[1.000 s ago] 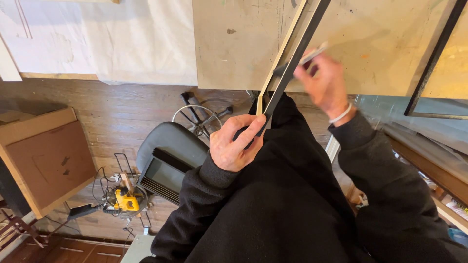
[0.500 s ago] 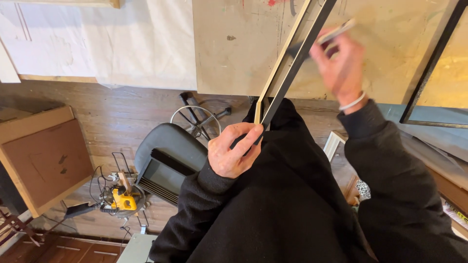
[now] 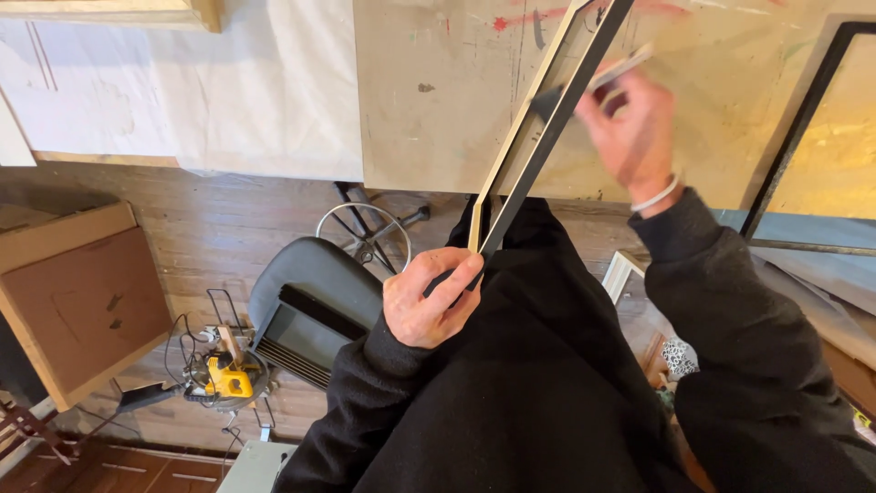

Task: Painting the edges of wooden picture frames with black paint using a foam brush.

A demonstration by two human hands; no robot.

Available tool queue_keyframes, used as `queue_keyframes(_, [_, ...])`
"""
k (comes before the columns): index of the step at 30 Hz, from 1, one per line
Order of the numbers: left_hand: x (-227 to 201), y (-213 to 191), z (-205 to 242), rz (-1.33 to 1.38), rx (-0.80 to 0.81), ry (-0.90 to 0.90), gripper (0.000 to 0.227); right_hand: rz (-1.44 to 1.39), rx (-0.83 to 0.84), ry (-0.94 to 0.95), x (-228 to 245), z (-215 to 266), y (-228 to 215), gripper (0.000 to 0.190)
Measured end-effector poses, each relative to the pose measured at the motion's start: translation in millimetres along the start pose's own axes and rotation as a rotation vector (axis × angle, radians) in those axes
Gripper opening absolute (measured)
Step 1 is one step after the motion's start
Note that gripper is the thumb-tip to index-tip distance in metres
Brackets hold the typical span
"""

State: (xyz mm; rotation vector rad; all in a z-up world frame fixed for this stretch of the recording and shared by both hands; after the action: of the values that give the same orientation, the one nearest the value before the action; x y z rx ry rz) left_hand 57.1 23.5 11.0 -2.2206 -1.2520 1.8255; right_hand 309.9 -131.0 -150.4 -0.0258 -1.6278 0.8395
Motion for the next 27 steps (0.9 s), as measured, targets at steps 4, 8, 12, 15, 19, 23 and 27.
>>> queue_keyframes(4, [-1.4,0.6,-1.1,0.013,-0.004,-0.003,0.049,0.013,-0.013,0.007,19.4,7.0,-1.5,0.014])
queue_keyframes(8, [-0.8,1.5,-3.3,0.008,-0.020,0.024,0.050,-0.031,0.090,-0.018,47.5,22.2,12.6,0.018])
queue_keyframes(12, [-2.3,0.3,-3.7,0.005,-0.014,0.021,0.049,0.103,0.081,0.061,-0.5,1.6,10.6,0.025])
queue_keyframes(15, [-2.9,2.7,-4.3,0.003,-0.016,0.029,0.049,0.010,-0.044,-0.119,0.8,-28.0,-11.6,0.020])
queue_keyframes(19, [-4.3,4.0,-3.2,0.011,-0.026,0.029,0.049,0.035,-0.132,-0.217,7.0,-25.5,-29.4,0.017])
queue_keyframes(23, [-8.2,10.2,-7.2,0.037,-0.011,0.060,0.046,0.090,-0.155,-0.420,31.5,0.7,-34.0,0.012])
queue_keyframes(27, [-20.5,16.2,-15.5,0.080,0.049,0.101,0.047,0.334,-0.079,-0.534,76.2,6.6,-28.0,0.017])
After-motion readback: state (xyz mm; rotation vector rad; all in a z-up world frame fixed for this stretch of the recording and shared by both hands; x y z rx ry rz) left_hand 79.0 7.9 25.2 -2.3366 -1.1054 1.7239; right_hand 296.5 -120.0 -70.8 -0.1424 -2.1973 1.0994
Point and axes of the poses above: each hand's wrist, its own z-axis away from the middle knuckle, its own y-axis out of the palm, x = y × z, the point moved 6 cm from there along -z, towards the middle knuckle, and after that the axes turned 12 degrees about -x, right-handed, at the moved point
